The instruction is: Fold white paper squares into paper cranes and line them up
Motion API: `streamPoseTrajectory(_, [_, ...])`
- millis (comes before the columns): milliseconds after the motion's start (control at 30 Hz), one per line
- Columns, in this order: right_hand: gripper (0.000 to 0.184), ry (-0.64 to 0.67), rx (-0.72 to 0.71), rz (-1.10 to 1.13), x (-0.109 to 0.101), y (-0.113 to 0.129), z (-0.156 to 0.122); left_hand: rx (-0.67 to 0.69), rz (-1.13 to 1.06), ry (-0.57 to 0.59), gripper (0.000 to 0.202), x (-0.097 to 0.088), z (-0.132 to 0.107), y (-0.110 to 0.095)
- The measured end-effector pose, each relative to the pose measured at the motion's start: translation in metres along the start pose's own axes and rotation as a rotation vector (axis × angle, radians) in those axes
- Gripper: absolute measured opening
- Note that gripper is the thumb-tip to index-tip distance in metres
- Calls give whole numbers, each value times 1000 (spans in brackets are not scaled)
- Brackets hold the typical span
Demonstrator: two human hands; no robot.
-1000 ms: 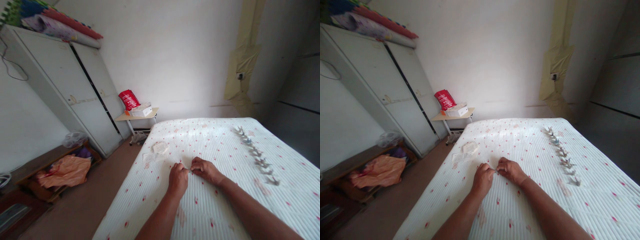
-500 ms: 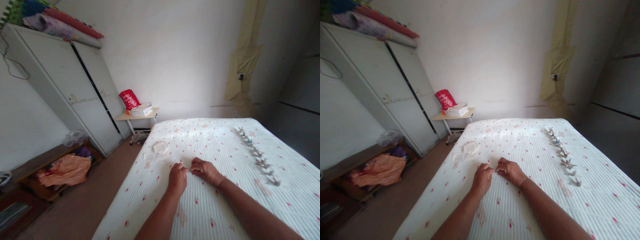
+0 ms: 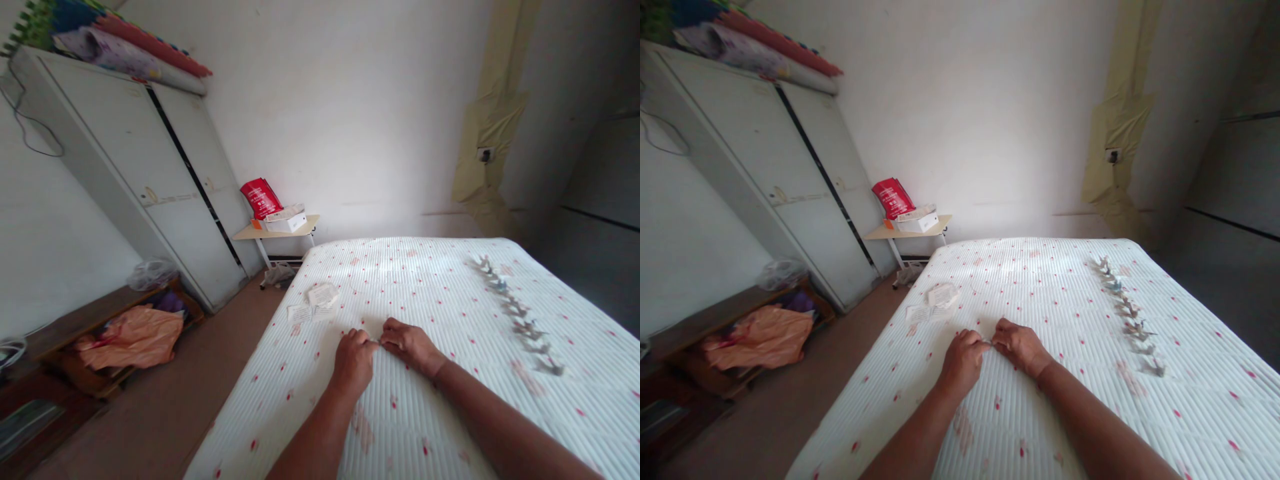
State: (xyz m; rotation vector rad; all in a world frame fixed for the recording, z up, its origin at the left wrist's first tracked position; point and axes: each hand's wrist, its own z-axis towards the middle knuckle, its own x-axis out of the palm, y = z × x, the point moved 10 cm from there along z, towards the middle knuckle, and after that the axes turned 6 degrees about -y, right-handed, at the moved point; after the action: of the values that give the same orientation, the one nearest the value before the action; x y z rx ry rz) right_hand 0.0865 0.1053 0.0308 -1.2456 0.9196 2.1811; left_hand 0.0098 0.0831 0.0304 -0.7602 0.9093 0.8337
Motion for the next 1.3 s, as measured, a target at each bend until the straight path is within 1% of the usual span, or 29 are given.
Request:
streamPoseTrajectory(67, [24,10,46,9,0,-2,1,-2,5,6,28,0,0,0])
streamPoseTrajectory(233, [23,19,263,17,-1,-13,2,23,28,15,25,0,1,-3])
streamPoseTrajectory(367, [20,23,385,10,-2,-18,4,30,35,8,22,-1,0,-3])
streamPoseTrajectory(533, [14,75,575,15,3,-33,4,59,59,-4,20,-2,0,-7])
streamPoseTrajectory(600, [13,92,622,12,5,-37,4,89,71,-1,19,-2,-1,-10])
streamPoseTrajectory(767, [12,99,662,-32,6,-42,5,114,77,28,20,1,-1,-11])
streamPoseTrajectory(967, [10,113,678,-16,6,-43,7,120,74,16,21,2,-3,-11])
streamPoseTrajectory(1300, [10,114,665,34,8,-46,6,80,30,33,21,-10,-6,-11])
